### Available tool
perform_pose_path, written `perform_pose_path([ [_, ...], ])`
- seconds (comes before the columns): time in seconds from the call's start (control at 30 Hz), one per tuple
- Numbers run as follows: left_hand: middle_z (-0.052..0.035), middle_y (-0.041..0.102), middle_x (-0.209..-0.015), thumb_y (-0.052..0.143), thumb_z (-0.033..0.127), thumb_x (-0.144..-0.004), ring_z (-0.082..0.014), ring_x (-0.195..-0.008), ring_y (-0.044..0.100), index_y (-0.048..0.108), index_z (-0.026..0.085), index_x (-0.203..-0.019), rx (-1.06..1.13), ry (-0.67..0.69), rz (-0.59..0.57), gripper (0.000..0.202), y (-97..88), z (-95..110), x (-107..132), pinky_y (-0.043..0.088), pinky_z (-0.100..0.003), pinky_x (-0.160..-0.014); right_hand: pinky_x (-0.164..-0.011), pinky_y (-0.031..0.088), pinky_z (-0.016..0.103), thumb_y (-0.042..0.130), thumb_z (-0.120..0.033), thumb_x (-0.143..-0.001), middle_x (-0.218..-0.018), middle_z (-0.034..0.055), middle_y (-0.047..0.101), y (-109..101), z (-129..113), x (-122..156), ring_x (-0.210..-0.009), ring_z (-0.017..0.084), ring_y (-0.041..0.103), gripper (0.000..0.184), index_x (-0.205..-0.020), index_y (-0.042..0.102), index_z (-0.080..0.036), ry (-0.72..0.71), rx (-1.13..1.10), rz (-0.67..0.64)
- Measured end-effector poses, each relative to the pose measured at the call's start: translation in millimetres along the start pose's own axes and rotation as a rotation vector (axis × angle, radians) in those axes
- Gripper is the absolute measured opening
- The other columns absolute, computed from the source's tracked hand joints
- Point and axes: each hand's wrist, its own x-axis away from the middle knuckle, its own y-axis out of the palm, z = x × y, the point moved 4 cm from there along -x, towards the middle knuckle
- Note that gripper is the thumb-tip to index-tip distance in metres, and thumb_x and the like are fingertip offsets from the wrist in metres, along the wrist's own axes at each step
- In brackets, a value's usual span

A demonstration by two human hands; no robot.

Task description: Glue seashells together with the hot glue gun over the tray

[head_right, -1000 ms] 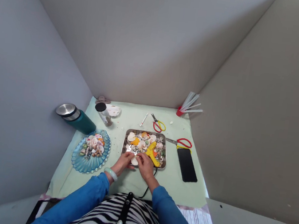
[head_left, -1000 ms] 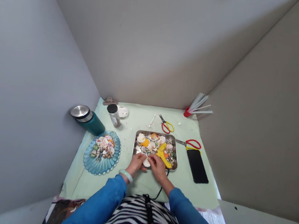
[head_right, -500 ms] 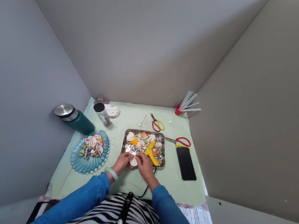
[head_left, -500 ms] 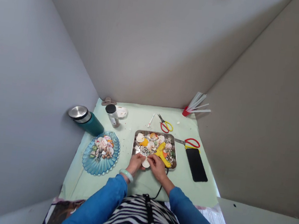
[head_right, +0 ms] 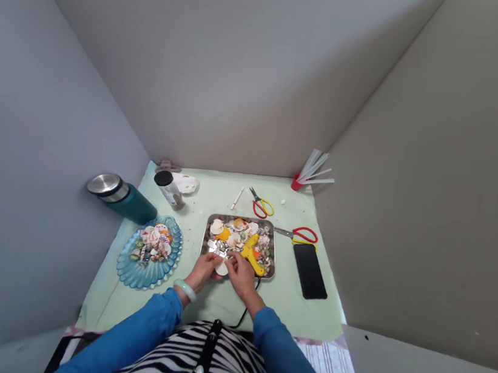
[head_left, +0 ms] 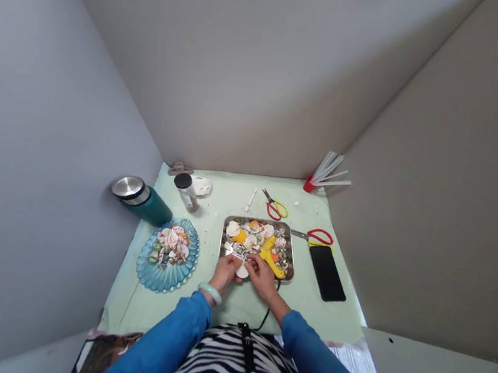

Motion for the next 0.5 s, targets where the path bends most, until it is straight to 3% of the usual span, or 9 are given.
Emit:
perform_pose_path([
  [0.13,-0.0037,0.061,-0.061,0.07,0.025,-0.074,-0.0125,-0.051,0.058,0.056,0.012,-0.072,-0.003,0.001,0.015,0.019,1.6,-1.8,-1.7,0.05,-0.021,-0.04,-0.067,0.045,0.027,0.05,-0.034,-0.086,-0.082,0.0028,0.067,-0.7,-3.6,0.6,-0.072,0.017,0.06,0.019,-0.089,0.065,-0.022,-0.031,0.016,-0.002],
  [0.3,-0.0034,0.063,-0.068,0.073,0.026,-0.071,-0.0129,-0.056,0.061,0.057,0.013,-0.087,0.013,0.045,-0.022,0.026,2.0,-0.3,0.8,0.05,-0.02,-0.04,-0.062,0.043,0.026,0.051,-0.033,-0.085,-0.074,0.0016,0.066,1.2,-2.5,0.7,-0.066,0.017,0.058,0.018,-0.086,0.065,-0.021,-0.015,0.047,0.019],
  [0.5,-0.0032,0.062,-0.065,0.073,0.027,-0.07,-0.0134,-0.056,0.061,0.057,0.012,-0.085,0.019,0.053,-0.035,0.026,1.0,1.1,3.4,0.051,-0.021,-0.04,-0.065,0.045,0.027,0.051,-0.033,-0.087,-0.08,0.0023,0.067,1.6,-2.9,2.7,-0.07,0.017,0.06,0.021,-0.098,0.064,-0.021,-0.037,0.059,0.018],
])
